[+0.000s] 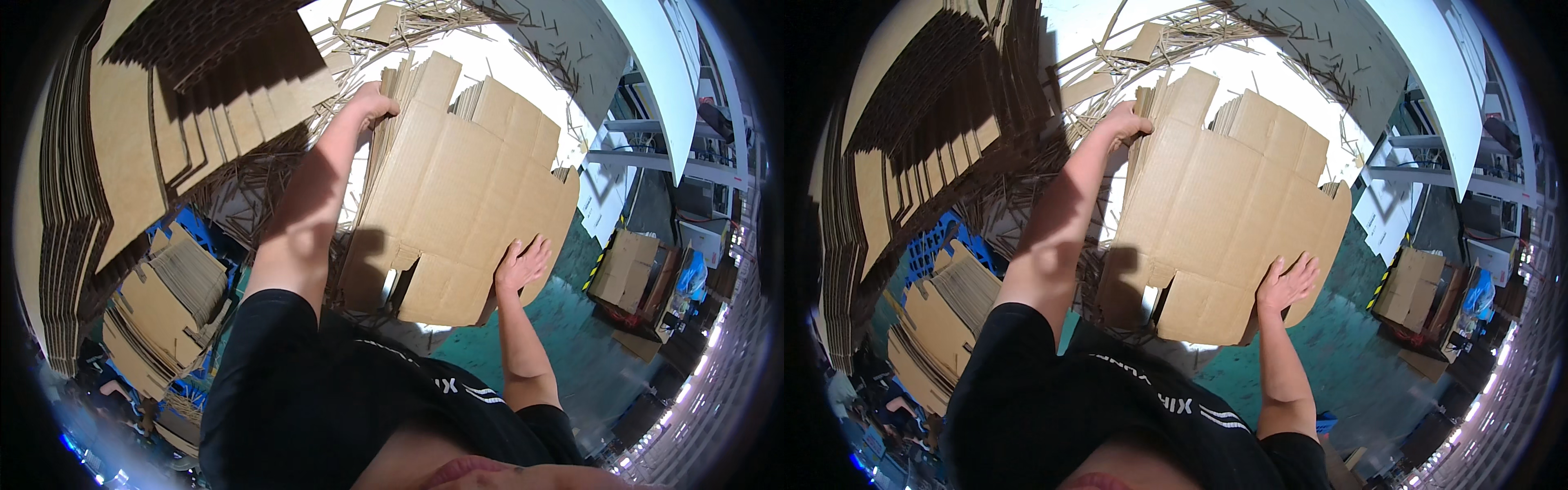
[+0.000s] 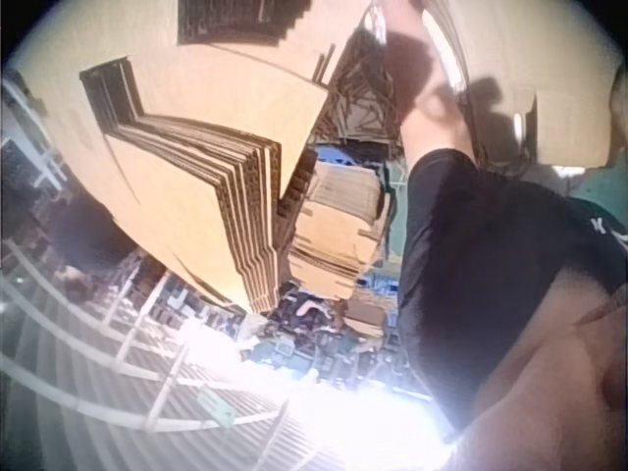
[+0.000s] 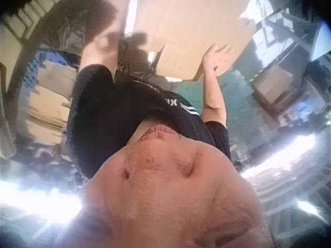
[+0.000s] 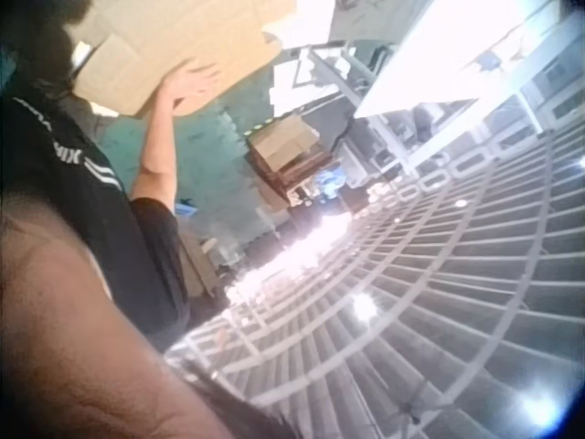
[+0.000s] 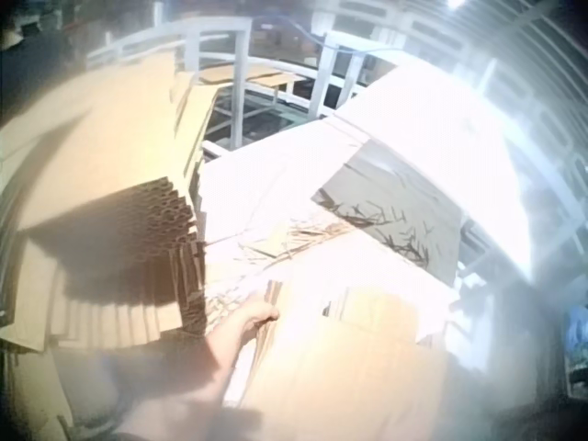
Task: The person repeatedly picks up stacks of flat, pre-cut cardboard pieces from a table, separates them, and restacks them into neat piles. The person handles the cardboard by hand, aligning the edges and occasionally moving stacks to different locations on the table.
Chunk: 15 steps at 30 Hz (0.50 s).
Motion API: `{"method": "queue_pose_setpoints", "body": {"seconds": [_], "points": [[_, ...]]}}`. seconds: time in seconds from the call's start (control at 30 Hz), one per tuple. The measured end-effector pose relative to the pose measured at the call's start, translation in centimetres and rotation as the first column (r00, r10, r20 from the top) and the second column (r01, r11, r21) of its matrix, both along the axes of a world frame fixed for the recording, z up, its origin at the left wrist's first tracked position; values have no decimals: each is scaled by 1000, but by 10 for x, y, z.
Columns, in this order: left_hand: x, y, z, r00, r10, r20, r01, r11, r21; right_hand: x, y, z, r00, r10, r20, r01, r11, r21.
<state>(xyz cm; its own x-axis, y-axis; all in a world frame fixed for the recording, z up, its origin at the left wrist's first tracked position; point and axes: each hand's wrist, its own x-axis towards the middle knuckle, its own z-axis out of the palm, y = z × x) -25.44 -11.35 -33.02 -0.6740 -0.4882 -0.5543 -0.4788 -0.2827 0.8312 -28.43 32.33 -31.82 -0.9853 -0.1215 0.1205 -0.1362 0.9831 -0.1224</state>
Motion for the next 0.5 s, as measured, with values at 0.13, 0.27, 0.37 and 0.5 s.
{"method": "queue_pose_setpoints", "body": {"seconds": [0.13, 0.27, 0.37, 0.5], "points": [[16, -5, -7, 990, 88, -108, -88, 996, 4, -2, -1, 1, 1000, 5, 4, -5, 1000, -9], [57, 0, 19, 861, 357, -362, -215, 901, 375, 1, 0, 1, 1000, -12, 14, 12, 1000, -24], [84, -2, 27, 861, 200, -468, 8, 914, 405, -1, -3, 3, 1000, 9, 7, -8, 1000, -9], [147, 38, 106, 946, -246, -212, 264, 963, 61, -5, 1, -3, 999, 22, -23, -22, 1000, 1]]}}
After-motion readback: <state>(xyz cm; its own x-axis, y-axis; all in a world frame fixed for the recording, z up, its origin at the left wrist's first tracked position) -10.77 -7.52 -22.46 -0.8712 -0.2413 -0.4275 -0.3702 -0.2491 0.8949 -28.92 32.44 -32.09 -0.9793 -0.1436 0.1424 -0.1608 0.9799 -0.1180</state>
